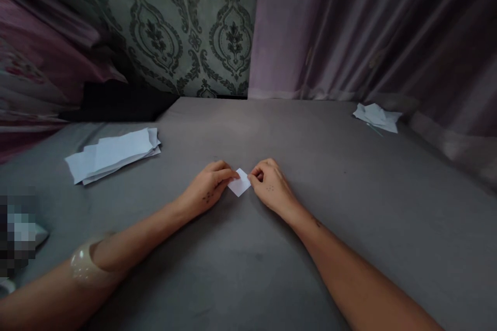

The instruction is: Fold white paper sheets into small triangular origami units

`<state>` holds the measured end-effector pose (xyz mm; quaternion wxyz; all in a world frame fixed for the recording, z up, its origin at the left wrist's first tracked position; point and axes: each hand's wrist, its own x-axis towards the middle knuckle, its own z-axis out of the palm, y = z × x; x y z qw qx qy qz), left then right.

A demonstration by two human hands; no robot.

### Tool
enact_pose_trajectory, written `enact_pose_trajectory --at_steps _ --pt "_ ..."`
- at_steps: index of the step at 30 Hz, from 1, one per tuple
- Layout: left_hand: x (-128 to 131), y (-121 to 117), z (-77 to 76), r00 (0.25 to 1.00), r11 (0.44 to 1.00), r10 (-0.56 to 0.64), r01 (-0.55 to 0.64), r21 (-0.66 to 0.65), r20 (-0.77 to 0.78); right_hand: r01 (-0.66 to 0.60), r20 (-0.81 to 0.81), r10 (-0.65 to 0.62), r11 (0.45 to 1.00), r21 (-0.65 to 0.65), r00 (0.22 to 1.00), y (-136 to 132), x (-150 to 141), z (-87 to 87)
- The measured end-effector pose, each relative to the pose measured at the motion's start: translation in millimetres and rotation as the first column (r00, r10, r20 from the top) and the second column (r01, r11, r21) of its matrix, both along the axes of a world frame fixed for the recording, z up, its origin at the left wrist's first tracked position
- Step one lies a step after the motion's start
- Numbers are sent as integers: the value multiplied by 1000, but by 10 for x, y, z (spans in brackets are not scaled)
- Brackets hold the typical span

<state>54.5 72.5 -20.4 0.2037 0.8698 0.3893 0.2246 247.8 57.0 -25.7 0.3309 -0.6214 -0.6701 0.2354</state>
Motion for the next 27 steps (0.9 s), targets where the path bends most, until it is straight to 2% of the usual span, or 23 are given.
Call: enact_pose_trajectory --at_steps 6,11,17,27 --pt "-21 -15 61 992 998 -52 56 35 -117 -31 -47 26 994 -108 999 53 92 75" --pt "-12 6 21 1000 1000 -15 15 -21 -2 -61 8 61 998 -3 998 5 37 47" --pt "27 45 -15 983 978 150 -132 -164 103 -139 49 137 990 32 989 -49 -2 -15" --pt "52 40 30 973 956 185 -146 -256 136 -162 -22 164 984 75 986 -72 -36 39"
